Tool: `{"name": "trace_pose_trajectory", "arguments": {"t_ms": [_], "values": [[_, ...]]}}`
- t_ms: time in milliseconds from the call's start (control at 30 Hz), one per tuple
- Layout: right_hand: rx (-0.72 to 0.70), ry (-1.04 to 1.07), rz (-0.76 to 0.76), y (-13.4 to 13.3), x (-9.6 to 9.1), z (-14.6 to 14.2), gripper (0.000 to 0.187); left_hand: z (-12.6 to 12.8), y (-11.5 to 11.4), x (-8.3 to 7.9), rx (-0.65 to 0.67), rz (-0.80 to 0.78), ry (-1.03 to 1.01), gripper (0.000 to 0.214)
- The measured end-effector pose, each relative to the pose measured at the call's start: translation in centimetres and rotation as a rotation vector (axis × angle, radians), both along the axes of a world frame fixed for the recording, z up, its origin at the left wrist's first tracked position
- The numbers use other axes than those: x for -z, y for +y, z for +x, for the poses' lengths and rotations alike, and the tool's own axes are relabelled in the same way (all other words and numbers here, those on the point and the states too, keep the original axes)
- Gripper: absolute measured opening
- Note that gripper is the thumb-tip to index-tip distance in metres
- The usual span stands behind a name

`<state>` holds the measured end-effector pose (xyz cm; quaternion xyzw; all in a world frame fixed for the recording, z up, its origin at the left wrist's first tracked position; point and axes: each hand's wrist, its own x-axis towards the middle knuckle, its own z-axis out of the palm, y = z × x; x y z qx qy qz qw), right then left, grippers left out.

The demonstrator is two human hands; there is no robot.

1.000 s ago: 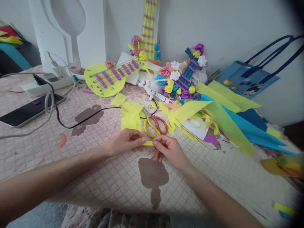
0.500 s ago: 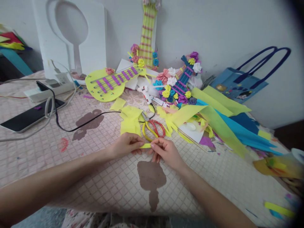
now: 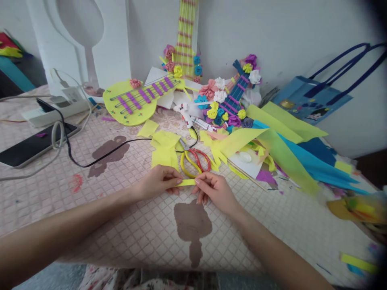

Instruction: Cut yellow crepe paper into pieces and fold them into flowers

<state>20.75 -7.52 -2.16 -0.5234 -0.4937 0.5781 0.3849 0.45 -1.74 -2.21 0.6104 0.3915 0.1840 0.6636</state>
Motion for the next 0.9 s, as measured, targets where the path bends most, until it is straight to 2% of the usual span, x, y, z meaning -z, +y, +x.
{"name": "trace_pose_trajectory", "arguments": {"t_ms": [233, 400, 700, 900], "values": [[-0.004, 0.036, 0.001, 0.1, 0.2, 0.7, 0.026, 0.0, 0.1, -0.1, -0.005, 0.052, -0.012, 0.031], [-0.008, 0.022, 0.017, 0.0, 0.1, 0.8, 0.026, 0.1, -0.3, -0.4, -0.005, 0.025, 0.014, 0.028], [-0.021, -0.005, 0.046, 0.1, 0.0, 1.0, 0.028, 0.0, -0.6, -0.2, 0.001, 0.101, 0.007, 0.031], [-0.016, -0.062, 0.097, 0.1, 0.1, 1.5, 0.026, 0.1, -0.7, -0.2, -0.042, 0.127, 0.005, 0.030]]}}
